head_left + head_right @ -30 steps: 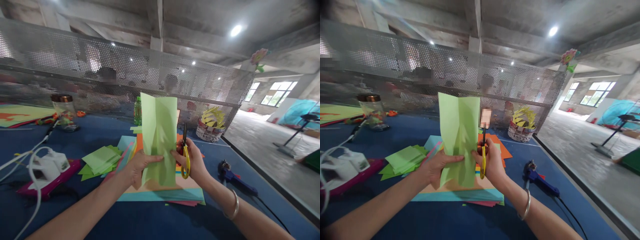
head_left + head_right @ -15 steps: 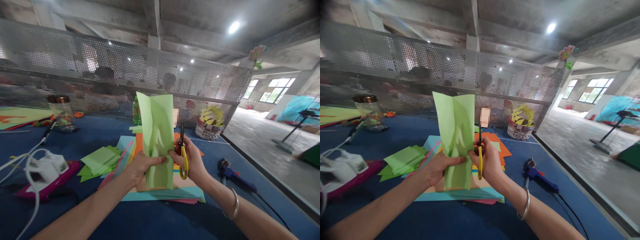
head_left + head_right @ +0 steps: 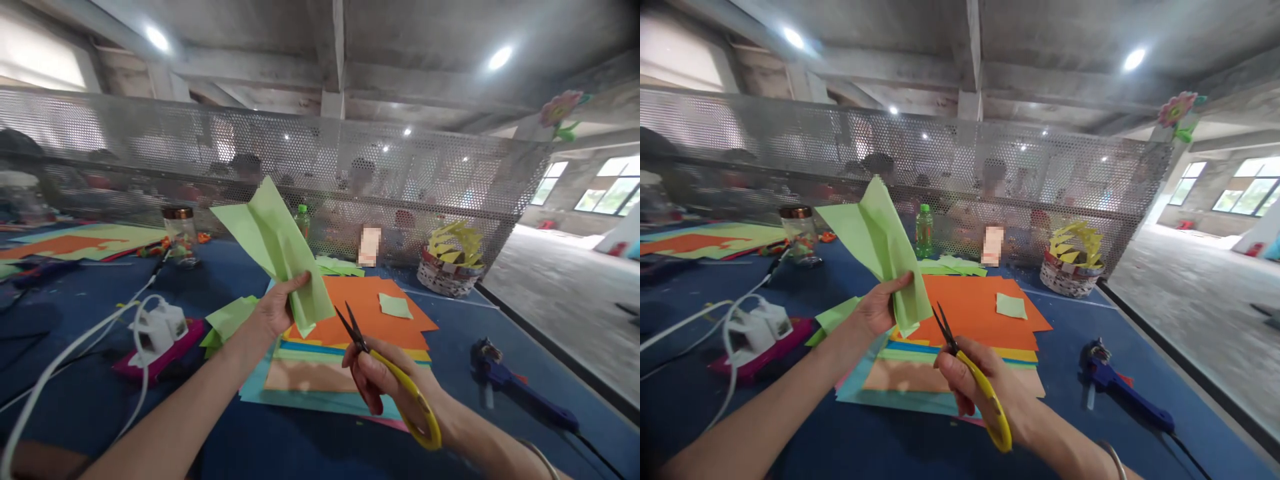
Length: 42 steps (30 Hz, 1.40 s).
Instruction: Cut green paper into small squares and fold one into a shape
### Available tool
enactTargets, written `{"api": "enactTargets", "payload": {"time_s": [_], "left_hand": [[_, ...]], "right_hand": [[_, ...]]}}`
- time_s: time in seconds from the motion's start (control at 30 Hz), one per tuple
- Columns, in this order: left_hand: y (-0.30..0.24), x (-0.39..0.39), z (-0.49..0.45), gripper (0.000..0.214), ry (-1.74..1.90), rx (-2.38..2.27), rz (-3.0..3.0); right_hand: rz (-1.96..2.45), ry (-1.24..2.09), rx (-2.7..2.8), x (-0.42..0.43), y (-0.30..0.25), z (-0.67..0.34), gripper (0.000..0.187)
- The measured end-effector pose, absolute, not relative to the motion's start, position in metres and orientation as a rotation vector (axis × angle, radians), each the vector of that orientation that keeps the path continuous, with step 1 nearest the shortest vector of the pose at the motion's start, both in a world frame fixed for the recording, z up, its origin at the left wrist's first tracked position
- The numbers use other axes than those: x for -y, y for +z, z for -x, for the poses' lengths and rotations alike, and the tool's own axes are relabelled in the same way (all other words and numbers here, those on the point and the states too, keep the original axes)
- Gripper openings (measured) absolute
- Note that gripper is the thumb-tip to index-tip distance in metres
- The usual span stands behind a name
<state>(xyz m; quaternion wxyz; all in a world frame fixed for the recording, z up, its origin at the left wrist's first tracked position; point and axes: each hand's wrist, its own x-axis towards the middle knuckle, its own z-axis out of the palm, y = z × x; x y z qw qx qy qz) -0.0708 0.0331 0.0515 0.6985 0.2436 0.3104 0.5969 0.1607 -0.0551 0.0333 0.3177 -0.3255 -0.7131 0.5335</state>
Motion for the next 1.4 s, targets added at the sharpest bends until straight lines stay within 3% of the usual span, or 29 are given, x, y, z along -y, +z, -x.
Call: {"api": "enactTargets", "payload": {"time_s": [0.7, 1.2, 1.4], "left_hand": [[0.050, -0.026, 0.064, 0.024, 1.242, -0.675, -0.623], [0.047, -0.015, 0.044, 0.034, 1.299, -0.715, -0.594], [0.043, -0.009, 0.035, 0.032, 1.254, -0.694, -0.602]], "right_hand": [[0.918, 1.373, 1.940, 0.057, 0.038, -0.160, 0.041], [0.979, 1.340, 1.780, 0.059, 0.037, -0.150, 0.041], [0.969, 1.088, 1.832, 0.053, 0.018, -0.150, 0.038]]}}
